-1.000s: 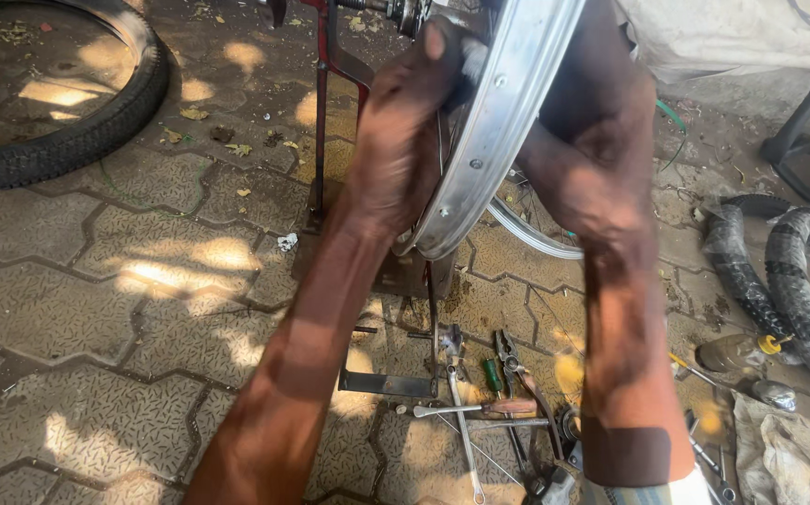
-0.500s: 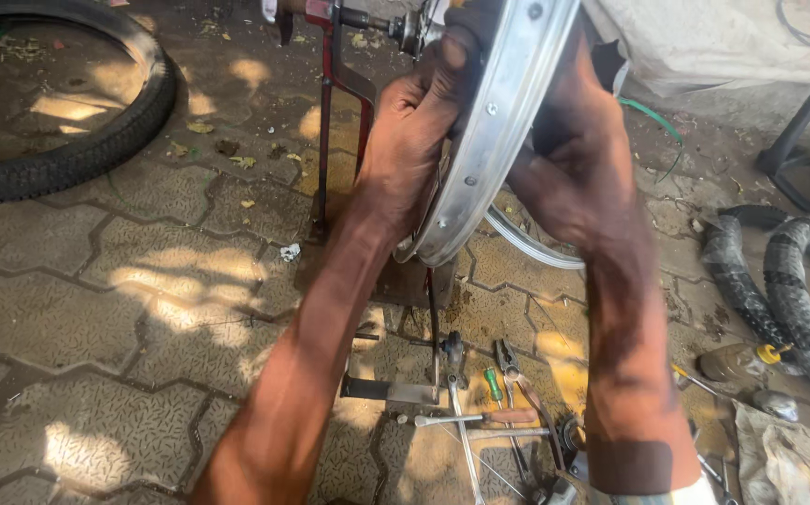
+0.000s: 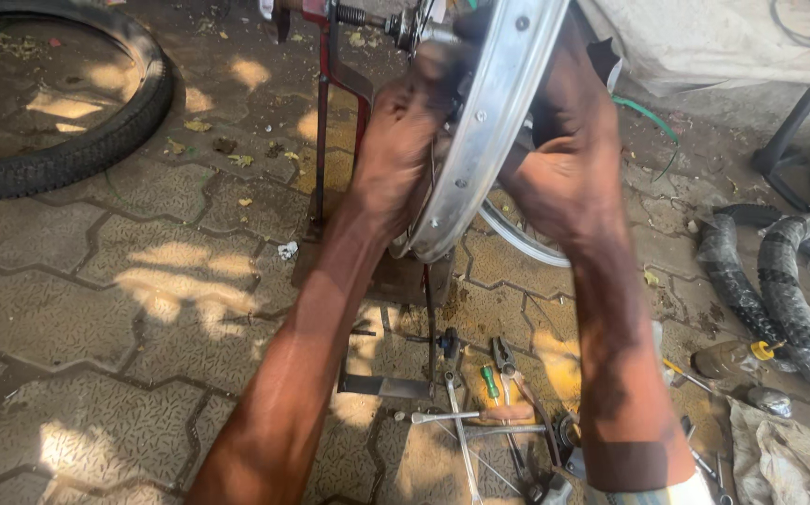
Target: The person adjusts the spokes of a bicycle wheel mounted on a truing stand. They rotate the wheel and use their hands to tighten or loosen individual spoke nipples to align the rim.
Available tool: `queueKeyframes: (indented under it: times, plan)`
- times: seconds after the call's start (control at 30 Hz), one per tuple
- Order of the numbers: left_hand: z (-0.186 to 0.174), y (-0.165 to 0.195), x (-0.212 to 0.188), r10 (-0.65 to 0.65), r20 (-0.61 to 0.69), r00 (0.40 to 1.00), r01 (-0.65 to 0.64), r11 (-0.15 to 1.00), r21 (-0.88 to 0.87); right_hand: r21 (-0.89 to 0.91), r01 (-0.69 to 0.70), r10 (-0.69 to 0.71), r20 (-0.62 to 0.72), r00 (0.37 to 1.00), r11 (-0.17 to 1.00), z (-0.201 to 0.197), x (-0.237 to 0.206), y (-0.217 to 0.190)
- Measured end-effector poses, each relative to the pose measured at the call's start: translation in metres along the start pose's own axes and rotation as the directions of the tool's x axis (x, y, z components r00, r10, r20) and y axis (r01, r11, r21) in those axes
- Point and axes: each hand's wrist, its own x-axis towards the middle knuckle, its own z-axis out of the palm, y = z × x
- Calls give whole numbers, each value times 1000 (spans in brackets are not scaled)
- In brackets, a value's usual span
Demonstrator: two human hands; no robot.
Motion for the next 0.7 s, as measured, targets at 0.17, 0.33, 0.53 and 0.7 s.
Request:
queueKeyframes:
  times: [0.17, 0.33, 0.53, 0.7]
  plan:
    - [-17, 16, -7, -35, 184, 982, 57, 992, -117, -22, 112, -113, -39, 993, 993, 7, 1, 16]
    - [-7, 3, 8, -7, 15, 1000, 2, 947, 320, 458, -113, 33, 179, 983, 882, -8, 3, 9]
    - [-12, 2, -3, -73, 19, 997, 73, 997, 22, -3, -453, 450, -113, 886, 891, 13, -1, 7]
    - [-14, 6, -9, -86, 41, 995, 89, 994, -69, 50, -145, 146, -7, 989, 988, 4, -7, 7]
